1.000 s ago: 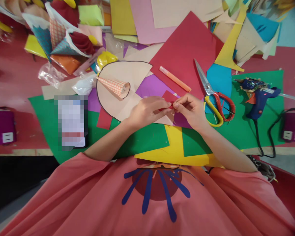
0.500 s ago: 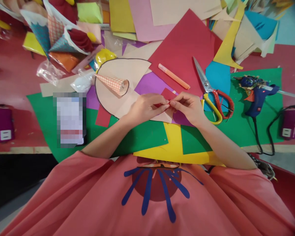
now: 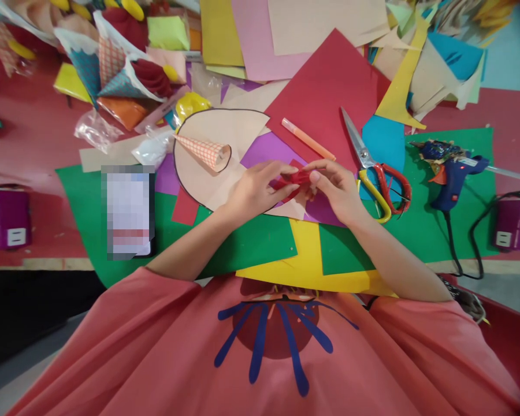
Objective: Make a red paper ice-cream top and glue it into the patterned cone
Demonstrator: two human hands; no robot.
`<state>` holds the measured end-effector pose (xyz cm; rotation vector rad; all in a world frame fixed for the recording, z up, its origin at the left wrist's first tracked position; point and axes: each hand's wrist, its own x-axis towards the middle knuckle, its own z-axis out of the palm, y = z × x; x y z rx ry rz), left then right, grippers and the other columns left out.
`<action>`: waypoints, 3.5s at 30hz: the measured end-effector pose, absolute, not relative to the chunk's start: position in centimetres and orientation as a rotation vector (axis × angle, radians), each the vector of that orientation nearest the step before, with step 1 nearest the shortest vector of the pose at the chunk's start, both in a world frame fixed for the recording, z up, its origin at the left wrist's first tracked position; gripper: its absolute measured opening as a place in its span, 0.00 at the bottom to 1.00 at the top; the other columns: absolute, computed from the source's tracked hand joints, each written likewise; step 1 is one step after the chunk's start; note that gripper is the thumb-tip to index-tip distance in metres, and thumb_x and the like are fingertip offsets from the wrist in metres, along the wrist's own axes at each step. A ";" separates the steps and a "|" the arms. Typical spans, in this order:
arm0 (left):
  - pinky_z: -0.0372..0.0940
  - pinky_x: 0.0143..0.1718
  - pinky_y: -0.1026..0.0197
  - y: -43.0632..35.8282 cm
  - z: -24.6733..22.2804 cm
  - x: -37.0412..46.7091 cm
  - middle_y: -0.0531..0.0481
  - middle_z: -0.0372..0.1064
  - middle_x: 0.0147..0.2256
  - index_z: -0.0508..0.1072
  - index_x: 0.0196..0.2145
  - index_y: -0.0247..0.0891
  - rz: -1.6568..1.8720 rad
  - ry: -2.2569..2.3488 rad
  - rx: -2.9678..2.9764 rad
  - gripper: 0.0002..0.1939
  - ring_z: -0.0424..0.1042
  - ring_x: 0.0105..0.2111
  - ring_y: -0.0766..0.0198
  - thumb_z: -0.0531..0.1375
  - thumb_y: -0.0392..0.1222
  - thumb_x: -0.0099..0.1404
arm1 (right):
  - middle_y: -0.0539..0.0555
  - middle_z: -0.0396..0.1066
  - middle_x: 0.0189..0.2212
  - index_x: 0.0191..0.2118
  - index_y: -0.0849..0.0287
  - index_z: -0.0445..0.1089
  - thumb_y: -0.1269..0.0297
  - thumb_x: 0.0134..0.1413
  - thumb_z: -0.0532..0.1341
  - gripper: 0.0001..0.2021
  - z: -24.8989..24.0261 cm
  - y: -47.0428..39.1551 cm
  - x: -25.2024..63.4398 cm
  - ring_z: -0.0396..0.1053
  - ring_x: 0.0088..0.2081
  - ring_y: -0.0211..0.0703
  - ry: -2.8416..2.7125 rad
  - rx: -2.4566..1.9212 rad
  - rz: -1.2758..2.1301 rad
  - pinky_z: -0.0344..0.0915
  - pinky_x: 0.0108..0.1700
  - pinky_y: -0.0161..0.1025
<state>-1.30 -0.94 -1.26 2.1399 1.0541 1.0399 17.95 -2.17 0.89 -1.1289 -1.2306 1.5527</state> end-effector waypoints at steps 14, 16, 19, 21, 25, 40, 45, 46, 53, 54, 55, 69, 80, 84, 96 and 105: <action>0.69 0.39 0.66 -0.8 -0.3 -1.3 0.50 0.77 0.40 0.74 0.47 0.39 0.996 0.994 2.174 0.13 0.76 0.38 0.68 0.60 0.40 0.64 | 0.45 0.71 0.27 0.35 0.56 0.71 0.54 0.47 0.70 0.14 0.7 -2.1 18.3 0.68 0.26 0.30 -1.255 -1.102 1.482 0.70 0.33 0.32; 0.68 0.39 0.67 -0.8 -0.3 -1.3 0.51 0.77 0.40 0.74 0.46 0.39 0.999 1.012 2.183 0.12 0.76 0.37 0.68 0.60 0.40 0.64 | 0.45 0.71 0.28 0.36 0.56 0.71 0.54 0.47 0.70 0.14 0.7 -2.0 18.4 0.68 0.26 0.30 -1.260 -1.091 1.474 0.70 0.34 0.32; 0.69 0.39 0.66 -0.7 -0.2 -1.4 0.50 0.78 0.40 0.75 0.45 0.39 1.020 1.019 2.192 0.11 0.76 0.39 0.68 0.59 0.40 0.65 | 0.44 0.69 0.26 0.39 0.55 0.70 0.55 0.48 0.69 0.15 0.7 -2.0 18.4 0.68 0.26 0.30 -1.271 -1.090 1.475 0.70 0.34 0.32; 0.69 0.40 0.65 -0.6 -0.1 -1.5 0.49 0.78 0.39 0.74 0.44 0.38 1.043 1.018 2.213 0.10 0.76 0.39 0.67 0.59 0.40 0.66 | 0.43 0.69 0.25 0.41 0.54 0.69 0.55 0.51 0.68 0.14 0.6 -1.9 18.4 0.68 0.25 0.31 -1.260 -1.091 1.479 0.68 0.32 0.32; 0.69 0.41 0.64 -0.4 -0.3 -1.6 0.50 0.78 0.37 0.73 0.43 0.40 1.183 0.934 2.335 0.08 0.76 0.38 0.67 0.59 0.39 0.67 | 0.45 0.72 0.25 0.44 0.54 0.70 0.53 0.57 0.63 0.13 0.6 -2.0 18.4 0.66 0.23 0.30 -1.208 -1.084 1.494 0.65 0.27 0.31; 0.70 0.42 0.59 -1.0 0.1 -1.7 0.50 0.76 0.39 0.72 0.45 0.42 1.167 0.787 2.438 0.10 0.75 0.40 0.65 0.55 0.39 0.68 | 0.44 0.72 0.23 0.35 0.53 0.77 0.56 0.55 0.65 0.08 -0.4 -1.7 18.9 0.68 0.24 0.30 -1.204 -1.030 1.477 0.67 0.30 0.30; 0.70 0.45 0.57 -1.0 0.8 -1.7 0.45 0.77 0.41 0.72 0.45 0.39 0.972 0.944 2.140 0.15 0.75 0.42 0.61 0.57 0.50 0.67 | 0.44 0.73 0.25 0.35 0.53 0.78 0.58 0.54 0.66 0.06 0.0 -1.9 18.8 0.69 0.25 0.29 -1.254 -1.020 1.415 0.67 0.30 0.30; 0.70 0.43 0.59 -1.0 0.9 -1.6 0.45 0.77 0.41 0.72 0.45 0.39 0.917 0.967 2.090 0.17 0.76 0.41 0.62 0.59 0.52 0.65 | 0.45 0.74 0.26 0.35 0.53 0.78 0.57 0.54 0.66 0.07 0.2 -1.9 18.8 0.69 0.25 0.30 -1.279 -1.031 1.401 0.68 0.30 0.30; 0.71 0.40 0.63 -1.1 0.9 -0.9 0.46 0.77 0.41 0.73 0.45 0.37 0.748 0.947 1.845 0.20 0.77 0.40 0.63 0.63 0.54 0.61 | 0.49 0.77 0.37 0.39 0.48 0.79 0.55 0.55 0.65 0.08 1.2 -2.1 18.9 0.74 0.42 0.39 -1.477 -1.162 1.227 0.71 0.51 0.42; 0.71 0.40 0.63 -1.1 0.9 -0.8 0.46 0.77 0.41 0.73 0.45 0.37 0.737 0.945 1.816 0.20 0.77 0.40 0.63 0.63 0.53 0.61 | 0.49 0.77 0.38 0.39 0.48 0.79 0.55 0.55 0.64 0.09 1.3 -2.1 19.0 0.73 0.43 0.40 -1.492 -1.166 1.215 0.70 0.52 0.44; 0.71 0.40 0.63 -1.1 1.0 -0.8 0.47 0.77 0.41 0.73 0.45 0.37 0.728 0.939 1.784 0.20 0.77 0.40 0.62 0.64 0.53 0.60 | 0.49 0.77 0.38 0.40 0.47 0.79 0.55 0.56 0.64 0.09 1.3 -2.1 19.0 0.73 0.44 0.41 -1.503 -1.164 1.210 0.70 0.52 0.45; 0.69 0.31 0.69 -1.1 1.0 -1.1 0.49 0.75 0.37 0.73 0.44 0.36 0.694 0.914 1.594 0.15 0.75 0.35 0.67 0.61 0.46 0.62 | 0.49 0.79 0.40 0.41 0.50 0.77 0.62 0.57 0.63 0.07 1.1 -2.2 19.4 0.75 0.43 0.40 -1.446 -1.094 1.270 0.72 0.50 0.41; 0.64 0.27 0.70 -1.2 1.4 -0.8 0.53 0.73 0.29 0.72 0.32 0.36 0.755 0.980 1.876 0.07 0.70 0.27 0.71 0.55 0.38 0.60 | 0.51 0.77 0.38 0.35 0.53 0.76 0.61 0.56 0.64 0.04 1.0 -2.1 19.5 0.73 0.44 0.42 -1.620 -1.031 1.188 0.70 0.51 0.44; 0.67 0.32 0.68 -1.3 1.2 -0.9 0.52 0.75 0.32 0.74 0.36 0.37 0.766 1.007 1.898 0.09 0.73 0.31 0.69 0.56 0.37 0.59 | 0.51 0.76 0.41 0.34 0.52 0.76 0.60 0.56 0.64 0.04 1.1 -2.1 19.6 0.73 0.46 0.43 -1.696 -1.030 1.143 0.69 0.52 0.47; 0.70 0.42 0.61 -1.2 0.7 -1.1 0.48 0.75 0.40 0.69 0.36 0.38 0.929 0.962 1.959 0.06 0.75 0.42 0.64 0.60 0.41 0.61 | 0.50 0.72 0.48 0.34 0.49 0.76 0.59 0.57 0.63 0.05 1.1 -2.3 19.6 0.69 0.53 0.46 -1.851 -0.975 1.042 0.68 0.56 0.51; 0.68 0.52 0.51 -1.3 0.8 -1.3 0.42 0.72 0.50 0.71 0.33 0.41 0.986 0.928 2.193 0.10 0.71 0.51 0.57 0.56 0.49 0.66 | 0.49 0.70 0.53 0.37 0.44 0.76 0.62 0.57 0.63 0.05 1.1 -2.5 19.8 0.67 0.56 0.51 -1.868 -1.044 0.774 0.69 0.53 0.53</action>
